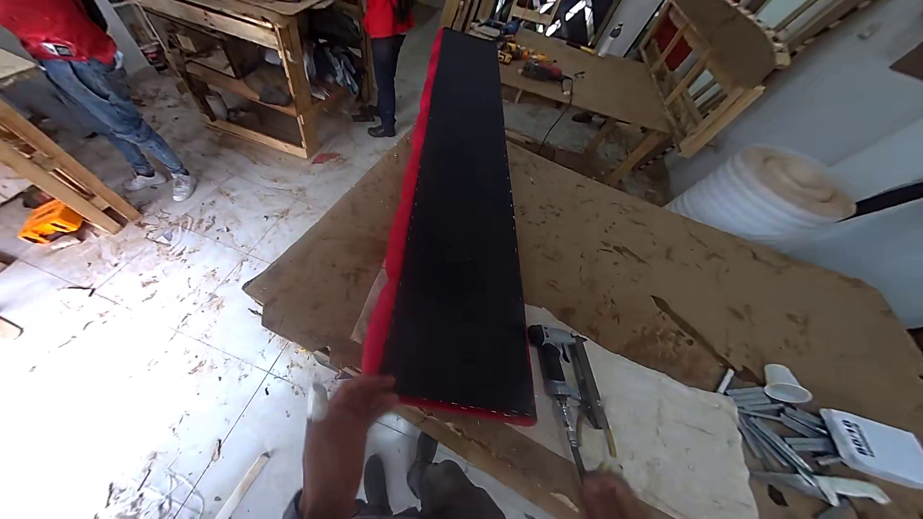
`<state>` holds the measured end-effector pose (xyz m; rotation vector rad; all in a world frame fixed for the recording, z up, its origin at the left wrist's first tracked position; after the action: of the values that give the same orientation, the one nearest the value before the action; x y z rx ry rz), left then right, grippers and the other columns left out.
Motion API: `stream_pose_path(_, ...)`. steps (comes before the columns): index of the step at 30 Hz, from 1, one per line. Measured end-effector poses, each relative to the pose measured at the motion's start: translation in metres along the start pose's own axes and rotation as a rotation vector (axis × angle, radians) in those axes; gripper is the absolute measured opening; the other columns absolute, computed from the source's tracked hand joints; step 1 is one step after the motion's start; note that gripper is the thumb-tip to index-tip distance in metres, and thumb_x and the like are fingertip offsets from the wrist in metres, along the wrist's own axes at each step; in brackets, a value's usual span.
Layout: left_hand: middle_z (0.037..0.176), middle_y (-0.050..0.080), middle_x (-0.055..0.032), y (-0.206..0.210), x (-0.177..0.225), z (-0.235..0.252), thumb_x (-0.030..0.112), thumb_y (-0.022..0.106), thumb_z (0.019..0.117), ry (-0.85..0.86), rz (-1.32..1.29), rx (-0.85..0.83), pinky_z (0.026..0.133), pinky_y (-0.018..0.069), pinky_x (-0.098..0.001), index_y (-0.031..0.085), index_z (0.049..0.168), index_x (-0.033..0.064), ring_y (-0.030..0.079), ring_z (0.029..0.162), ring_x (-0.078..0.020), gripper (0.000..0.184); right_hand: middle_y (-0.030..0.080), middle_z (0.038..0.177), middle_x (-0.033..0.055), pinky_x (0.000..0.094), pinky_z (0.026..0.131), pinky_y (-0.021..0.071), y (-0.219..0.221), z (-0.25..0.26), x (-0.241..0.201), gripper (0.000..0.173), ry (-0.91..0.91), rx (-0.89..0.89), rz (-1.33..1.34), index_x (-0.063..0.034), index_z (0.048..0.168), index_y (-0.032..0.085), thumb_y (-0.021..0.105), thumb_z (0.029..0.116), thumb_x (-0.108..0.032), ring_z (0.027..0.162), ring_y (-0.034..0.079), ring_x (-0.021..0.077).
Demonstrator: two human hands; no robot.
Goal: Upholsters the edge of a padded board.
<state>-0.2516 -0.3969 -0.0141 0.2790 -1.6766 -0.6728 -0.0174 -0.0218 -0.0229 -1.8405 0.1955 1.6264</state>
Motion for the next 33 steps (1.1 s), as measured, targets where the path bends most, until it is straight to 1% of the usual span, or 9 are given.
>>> stream_pose_path(4, 0.133, 0.062, -0.0295, 0.010, -0.056, -0.041, 0.075, 0.014, 0.0971, -0.163, -0.101, -0.006, 0.093, 0.0550, -0.0570, 0.059, 0.132, 0.0019, 0.066, 0.112, -0.0423, 0.093, 0.067, 0.120, 0.0145, 0.0487, 0.077, 0.0604, -0.070, 0.137, 0.034, 0.040, -0.001, 0.084, -0.244, -0.0078, 0.131, 0.061, 0.064, 0.0997, -0.032, 0.098, 0.068, 0.0263)
stream_pose_path(8, 0.132, 0.067, -0.0168, 0.011, -0.034, -0.044, 0.060, 0.024, 0.1065, 0.232, 0.505, -0.035, 0.105, 0.0531, -0.0501, 0.067, 0.124, 0.0037, 0.063, 0.124, -0.0322, 0.073, 0.043, 0.158, 0.0176, 0.0573, 0.106, 0.0490, -0.089, 0.215, 0.015, 0.072, 0.047, 0.085, -0.364, -0.0156, 0.158, 0.040, 0.069, 0.0955, -0.038, 0.137, 0.051, 0.0348)
stream_pose_path(12, 0.140, 0.064, -0.0025, 0.028, -0.027, -0.053, 0.062, 0.034, 0.1013, 0.543, 1.031, -0.016, 0.118, 0.0363, -0.0580, 0.073, 0.121, 0.0243, 0.048, 0.140, -0.0320, 0.058, 0.057, 0.145, 0.0142, 0.0472, 0.108, 0.0520, 0.039, 0.169, -0.105, 0.039, -0.375, -0.203, -0.314, -0.0064, 0.128, 0.068, 0.069, 0.0980, -0.031, 0.135, 0.054, 0.0267)
stream_pose_path(14, 0.142, 0.063, -0.0008, 0.034, -0.045, -0.056, 0.063, 0.032, 0.1012, 0.545, 1.096, -0.028, 0.116, 0.0399, -0.0549, 0.071, 0.125, 0.0252, 0.051, 0.138, -0.0285, 0.059, 0.064, 0.136, 0.0054, 0.0494, 0.112, 0.0465, 0.122, 0.127, -0.127, 0.025, -0.555, -0.374, -0.329, -0.0190, 0.115, 0.077, 0.071, 0.0952, -0.034, 0.134, 0.054, 0.0239)
stream_pose_path(17, 0.154, 0.052, 0.0118, 0.044, -0.065, -0.056, 0.056, 0.044, 0.1004, 0.414, 1.286, -0.052, 0.100, 0.0467, -0.0421, 0.071, 0.123, 0.0336, 0.058, 0.126, -0.0133, 0.041, 0.064, 0.135, -0.0088, 0.0504, 0.106, 0.0479, 0.196, 0.096, -0.113, 0.026, -0.716, -0.466, -0.437, -0.0370, 0.113, 0.075, 0.073, 0.0903, -0.049, 0.133, 0.053, 0.0187)
stream_pose_path(20, 0.160, 0.042, 0.0172, 0.053, -0.071, -0.057, 0.054, 0.053, 0.0957, 0.281, 1.543, -0.138, 0.084, 0.0471, -0.0367, 0.071, 0.109, 0.0340, 0.062, 0.102, -0.0054, 0.030, 0.065, 0.126, -0.0094, 0.0459, 0.093, 0.0499, 0.212, 0.095, -0.105, 0.027, -0.789, -0.462, -0.505, -0.0404, 0.112, 0.075, 0.073, 0.0885, -0.053, 0.121, 0.057, 0.0169)
stream_pose_path(23, 0.162, 0.039, 0.0154, 0.061, -0.070, -0.054, 0.056, 0.059, 0.0905, 0.207, 1.666, -0.246, 0.082, 0.0492, -0.0382, 0.072, 0.104, 0.0308, 0.065, 0.097, -0.0057, 0.031, 0.066, 0.114, -0.0097, 0.0409, 0.092, 0.0510, 0.210, 0.096, -0.106, 0.019, -0.785, -0.468, -0.476, -0.0376, 0.109, 0.077, 0.072, 0.0930, -0.046, 0.113, 0.059, 0.0131)
stream_pose_path(28, 0.157, 0.048, 0.0090, 0.044, -0.054, -0.060, 0.042, 0.059, 0.0984, 0.262, 1.079, -0.226, 0.099, 0.0537, -0.0428, 0.074, 0.115, 0.0292, 0.061, 0.124, -0.0127, 0.025, 0.068, 0.107, -0.0110, 0.0392, 0.091, 0.0513, 0.201, 0.086, -0.107, 0.010, -0.712, -0.299, -0.429, -0.0321, 0.099, 0.079, 0.071, 0.0943, -0.035, 0.108, 0.061, 0.0111)
stream_pose_path(33, 0.145, 0.060, -0.0050, 0.020, -0.029, -0.078, 0.054, 0.036, 0.1037, 0.584, 0.902, 0.094, 0.116, 0.0394, -0.0576, 0.075, 0.115, 0.0232, 0.047, 0.142, -0.0329, 0.051, 0.068, 0.123, -0.0093, 0.0461, 0.095, 0.0497, 0.205, 0.070, -0.107, 0.020, -0.716, -0.131, -0.483, -0.0324, 0.111, 0.077, 0.067, 0.0958, -0.039, 0.120, 0.059, 0.0149)
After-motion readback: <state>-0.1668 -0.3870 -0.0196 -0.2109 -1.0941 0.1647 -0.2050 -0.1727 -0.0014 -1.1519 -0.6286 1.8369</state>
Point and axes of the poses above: each hand's wrist, its own z-axis towards the middle knuckle, its own y-axis out of the palm, x = y × z, the point moved 10 cm from there along z, towards the middle knuckle
